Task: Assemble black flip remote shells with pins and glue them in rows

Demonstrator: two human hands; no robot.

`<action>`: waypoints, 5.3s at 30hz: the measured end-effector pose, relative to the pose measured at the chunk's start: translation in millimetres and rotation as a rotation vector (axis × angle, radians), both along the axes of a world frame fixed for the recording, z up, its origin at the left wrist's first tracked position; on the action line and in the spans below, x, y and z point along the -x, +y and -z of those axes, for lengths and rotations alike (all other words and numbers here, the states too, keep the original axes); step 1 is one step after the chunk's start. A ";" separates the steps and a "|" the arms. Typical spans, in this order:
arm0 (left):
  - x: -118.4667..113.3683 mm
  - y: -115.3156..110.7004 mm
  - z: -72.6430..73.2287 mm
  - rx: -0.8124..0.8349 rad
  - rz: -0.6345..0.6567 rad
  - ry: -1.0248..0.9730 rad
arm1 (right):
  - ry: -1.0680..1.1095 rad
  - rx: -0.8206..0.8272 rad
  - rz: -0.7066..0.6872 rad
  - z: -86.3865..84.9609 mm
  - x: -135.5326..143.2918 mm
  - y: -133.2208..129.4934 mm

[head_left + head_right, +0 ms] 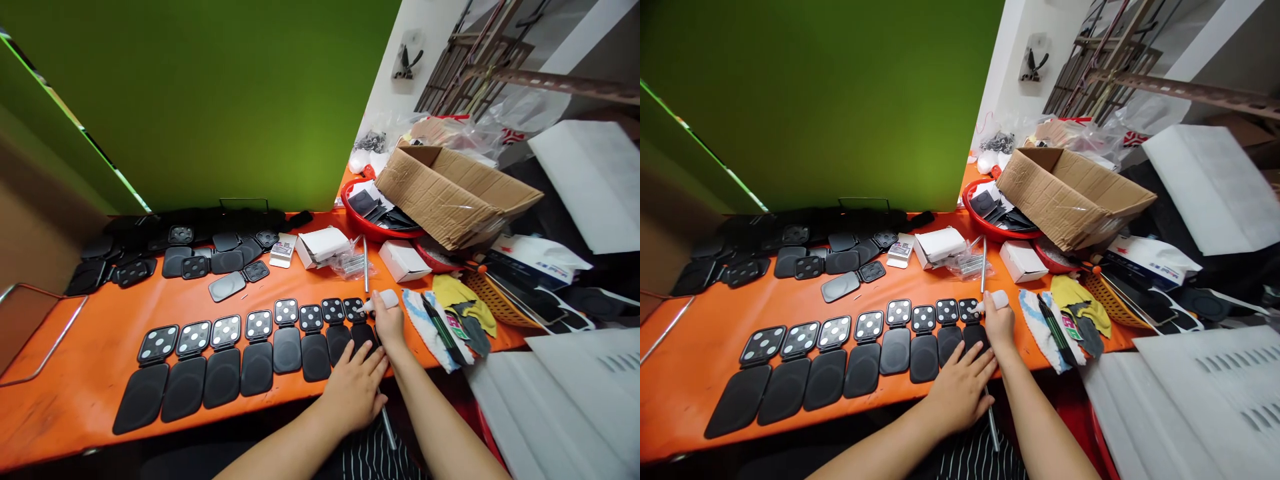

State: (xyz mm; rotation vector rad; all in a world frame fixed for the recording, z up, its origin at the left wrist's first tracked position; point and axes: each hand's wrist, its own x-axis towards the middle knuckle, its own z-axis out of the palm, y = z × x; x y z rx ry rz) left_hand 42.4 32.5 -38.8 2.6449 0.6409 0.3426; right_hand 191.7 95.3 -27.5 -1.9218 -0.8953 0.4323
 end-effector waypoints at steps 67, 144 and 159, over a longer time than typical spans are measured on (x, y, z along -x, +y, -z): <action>67.4 -0.6 -1.0 0.138 -0.224 -0.108 | -0.147 -0.019 -0.193 -3.5 51.4 25.7; 119.0 -4.6 7.7 -0.101 -0.544 0.052 | -0.070 0.005 -0.442 -7.6 146.7 46.0; 118.7 -6.2 0.0 0.009 -0.557 0.024 | -0.172 0.042 -0.652 -9.6 188.9 41.3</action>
